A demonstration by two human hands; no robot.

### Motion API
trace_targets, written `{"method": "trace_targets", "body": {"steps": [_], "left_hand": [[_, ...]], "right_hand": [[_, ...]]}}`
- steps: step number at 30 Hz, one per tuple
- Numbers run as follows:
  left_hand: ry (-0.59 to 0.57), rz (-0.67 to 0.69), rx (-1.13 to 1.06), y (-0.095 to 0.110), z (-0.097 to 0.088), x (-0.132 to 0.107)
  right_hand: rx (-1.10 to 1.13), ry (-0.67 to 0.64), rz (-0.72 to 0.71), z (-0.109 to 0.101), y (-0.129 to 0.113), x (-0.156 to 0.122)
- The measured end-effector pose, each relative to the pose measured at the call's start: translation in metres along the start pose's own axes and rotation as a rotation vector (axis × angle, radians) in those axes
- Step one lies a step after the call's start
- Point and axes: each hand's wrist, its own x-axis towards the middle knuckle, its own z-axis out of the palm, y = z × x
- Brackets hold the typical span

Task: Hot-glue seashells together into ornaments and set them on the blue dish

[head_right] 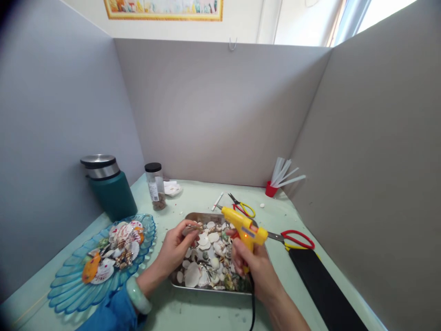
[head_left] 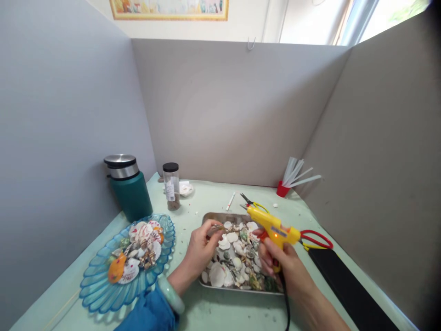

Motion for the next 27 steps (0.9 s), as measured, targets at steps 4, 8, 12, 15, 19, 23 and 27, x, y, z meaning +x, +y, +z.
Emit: {"method": "trace_targets", "body": {"steps": [4, 8, 12, 15, 19, 23, 27], "left_hand": [[0.003, 0.013, 0.04, 0.0, 0.001, 0.001], [0.005, 0.03, 0.088, 0.001, 0.0, 0.001], [-0.003, 0.052, 0.116, 0.002, 0.0, -0.001], [-0.002, 0.074, 0.135, 0.001, 0.0, -0.002], [0.003, 0.09, 0.157, 0.0, 0.0, -0.002], [-0.009, 0.109, 0.165, -0.001, 0.0, -0.003], [-0.016, 0.1, 0.151, 0.0, 0.0, -0.003]], "right_hand": [[-0.272, 0.071, -0.066, -0.003, 0.014, -0.01], [-0.483, 0.054, -0.104, -0.003, 0.014, -0.014], [-0.614, -0.061, -0.107, -0.004, 0.011, -0.012], [-0.659, -0.106, -0.102, -0.004, 0.01, -0.009], [-0.722, -0.095, -0.121, -0.004, 0.012, -0.008], [-0.801, -0.104, -0.131, -0.003, 0.012, -0.01], [-0.843, -0.091, -0.171, 0.0, 0.01, -0.012]]}}
